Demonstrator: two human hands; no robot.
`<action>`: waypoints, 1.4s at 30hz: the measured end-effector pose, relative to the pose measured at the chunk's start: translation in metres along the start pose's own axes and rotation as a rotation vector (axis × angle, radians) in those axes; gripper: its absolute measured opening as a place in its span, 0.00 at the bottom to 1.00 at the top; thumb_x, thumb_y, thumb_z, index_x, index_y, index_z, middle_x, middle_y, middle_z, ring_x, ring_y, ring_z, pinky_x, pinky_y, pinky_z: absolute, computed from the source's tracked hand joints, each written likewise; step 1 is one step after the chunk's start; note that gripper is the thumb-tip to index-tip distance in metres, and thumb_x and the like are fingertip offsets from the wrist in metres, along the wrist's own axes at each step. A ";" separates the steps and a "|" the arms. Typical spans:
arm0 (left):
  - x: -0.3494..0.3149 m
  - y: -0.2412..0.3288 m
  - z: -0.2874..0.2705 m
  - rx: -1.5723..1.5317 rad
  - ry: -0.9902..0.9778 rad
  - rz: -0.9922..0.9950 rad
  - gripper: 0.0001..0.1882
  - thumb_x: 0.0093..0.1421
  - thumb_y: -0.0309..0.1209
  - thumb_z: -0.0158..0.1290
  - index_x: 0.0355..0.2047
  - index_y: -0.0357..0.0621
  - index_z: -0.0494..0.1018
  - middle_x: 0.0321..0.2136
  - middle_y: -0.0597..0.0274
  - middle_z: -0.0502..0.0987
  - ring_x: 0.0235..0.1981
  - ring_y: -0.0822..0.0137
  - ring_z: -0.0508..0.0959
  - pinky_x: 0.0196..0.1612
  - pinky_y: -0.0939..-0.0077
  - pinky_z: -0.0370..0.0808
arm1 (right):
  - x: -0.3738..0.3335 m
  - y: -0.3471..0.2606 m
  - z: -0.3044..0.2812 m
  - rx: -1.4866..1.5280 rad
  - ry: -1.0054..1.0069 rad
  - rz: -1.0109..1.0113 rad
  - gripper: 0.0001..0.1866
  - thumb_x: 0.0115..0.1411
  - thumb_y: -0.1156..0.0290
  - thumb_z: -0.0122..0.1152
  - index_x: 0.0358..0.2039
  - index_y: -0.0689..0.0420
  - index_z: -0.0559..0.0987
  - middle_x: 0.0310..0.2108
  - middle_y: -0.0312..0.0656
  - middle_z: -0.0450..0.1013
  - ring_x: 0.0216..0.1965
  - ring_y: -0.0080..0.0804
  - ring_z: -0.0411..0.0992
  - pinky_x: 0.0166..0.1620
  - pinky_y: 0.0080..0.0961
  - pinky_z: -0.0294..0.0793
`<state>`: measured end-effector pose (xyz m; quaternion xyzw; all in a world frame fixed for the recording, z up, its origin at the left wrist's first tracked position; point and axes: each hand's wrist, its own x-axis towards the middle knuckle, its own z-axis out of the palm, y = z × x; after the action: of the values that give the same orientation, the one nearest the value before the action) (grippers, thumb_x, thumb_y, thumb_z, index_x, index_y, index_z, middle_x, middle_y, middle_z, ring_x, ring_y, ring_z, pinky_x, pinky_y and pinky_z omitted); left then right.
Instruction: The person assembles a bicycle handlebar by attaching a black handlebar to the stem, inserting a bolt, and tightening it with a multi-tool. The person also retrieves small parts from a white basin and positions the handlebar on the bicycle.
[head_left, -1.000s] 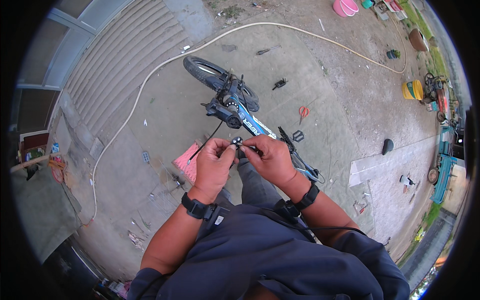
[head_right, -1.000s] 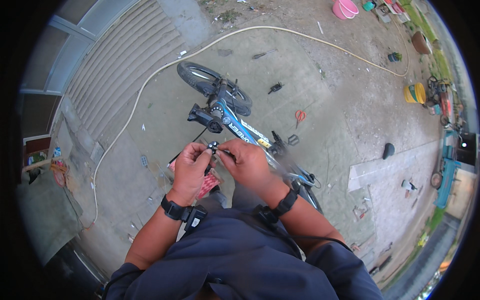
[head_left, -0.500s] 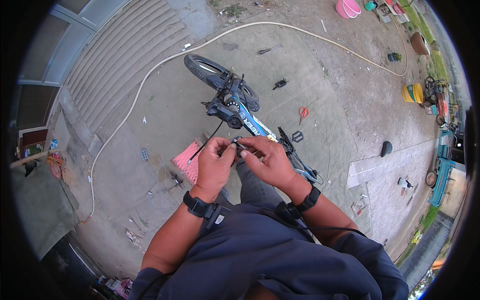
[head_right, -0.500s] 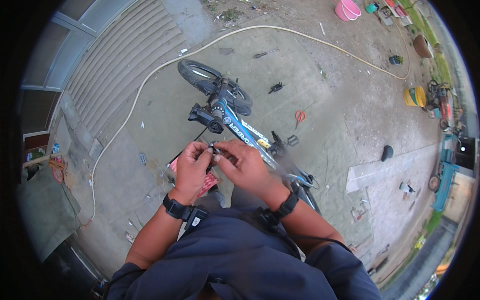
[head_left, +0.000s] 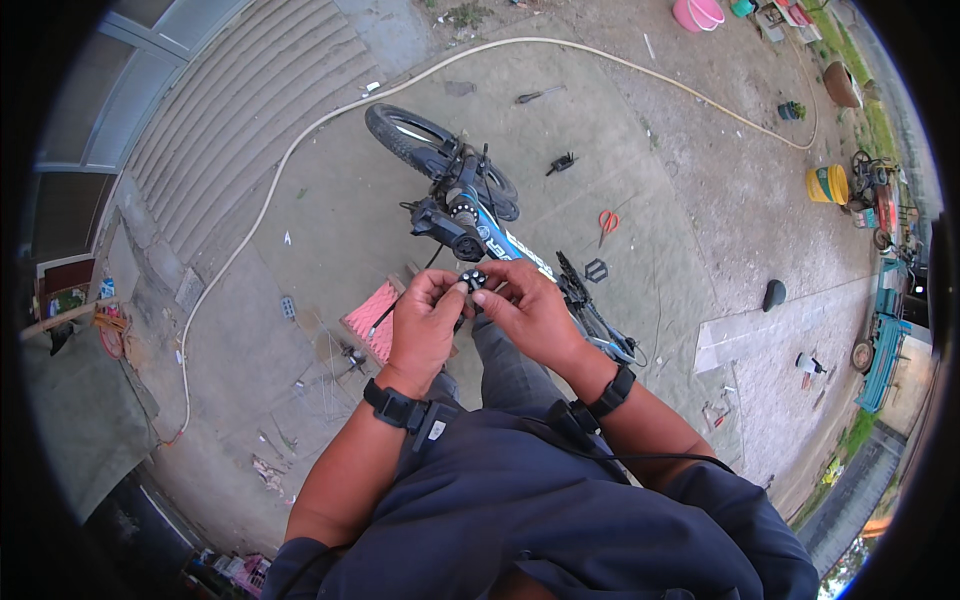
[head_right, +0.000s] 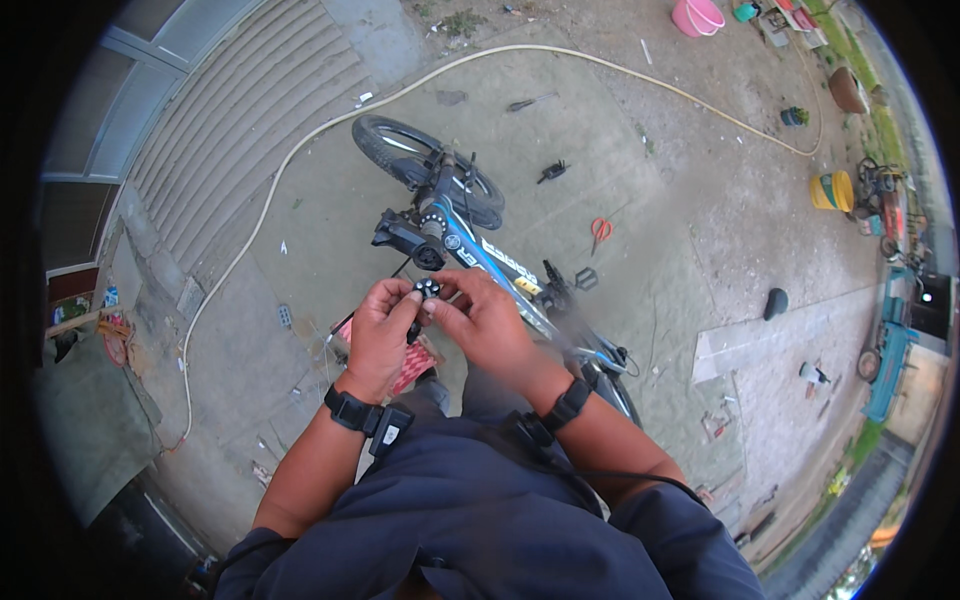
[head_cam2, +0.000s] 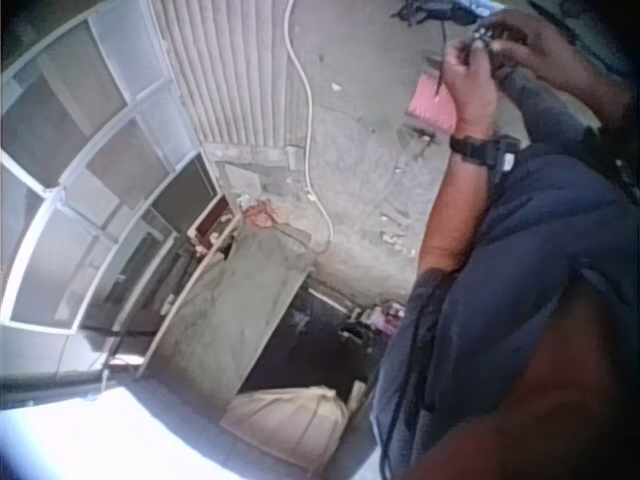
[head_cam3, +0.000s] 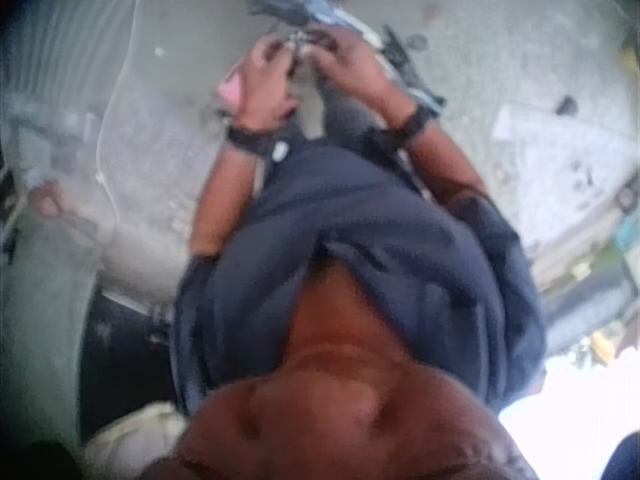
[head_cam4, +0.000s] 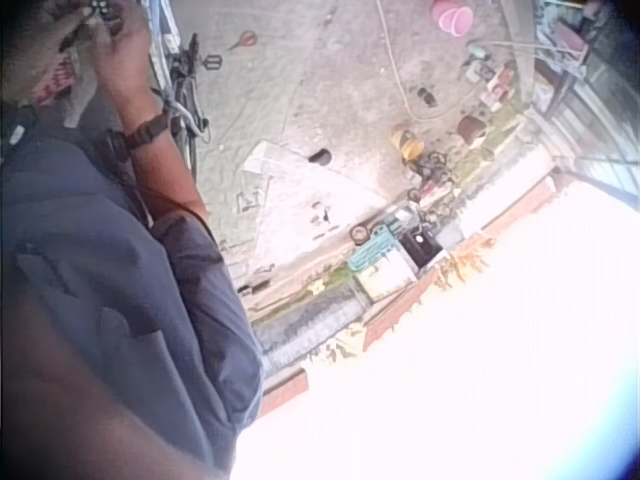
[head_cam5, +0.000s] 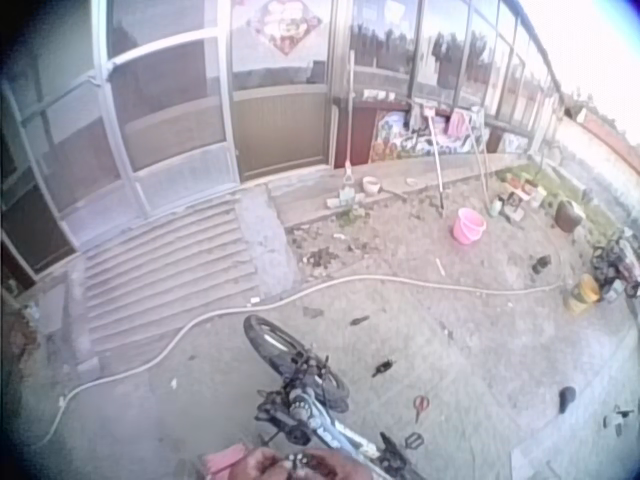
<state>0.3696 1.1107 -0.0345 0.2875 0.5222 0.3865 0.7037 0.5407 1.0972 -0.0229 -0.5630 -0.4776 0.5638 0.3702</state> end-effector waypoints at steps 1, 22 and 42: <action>0.002 -0.001 0.000 -0.005 -0.012 0.017 0.05 0.67 0.23 0.54 0.42 0.38 0.72 0.33 0.66 0.76 0.30 0.76 0.76 0.35 0.81 0.74 | 0.003 0.003 0.001 -0.017 0.025 -0.017 0.17 0.62 0.74 0.68 0.50 0.62 0.77 0.37 0.38 0.75 0.33 0.20 0.75 0.36 0.20 0.76; 0.025 -0.011 -0.003 0.171 0.094 0.026 0.06 0.66 0.22 0.55 0.43 0.39 0.72 0.34 0.65 0.76 0.31 0.76 0.76 0.35 0.82 0.74 | 0.037 0.018 0.007 -0.091 0.144 -0.008 0.12 0.56 0.73 0.73 0.40 0.60 0.82 0.33 0.42 0.76 0.28 0.29 0.77 0.32 0.24 0.77; 0.030 -0.007 0.001 0.162 0.178 -0.013 0.04 0.66 0.25 0.56 0.38 0.38 0.73 0.29 0.68 0.77 0.27 0.79 0.75 0.31 0.83 0.71 | 0.042 0.014 0.007 -0.337 0.202 -0.178 0.15 0.53 0.75 0.75 0.40 0.57 0.81 0.31 0.39 0.75 0.25 0.26 0.75 0.29 0.23 0.74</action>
<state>0.3770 1.1321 -0.0553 0.3045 0.6138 0.3626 0.6317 0.5321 1.1326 -0.0489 -0.6263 -0.5735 0.3814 0.3653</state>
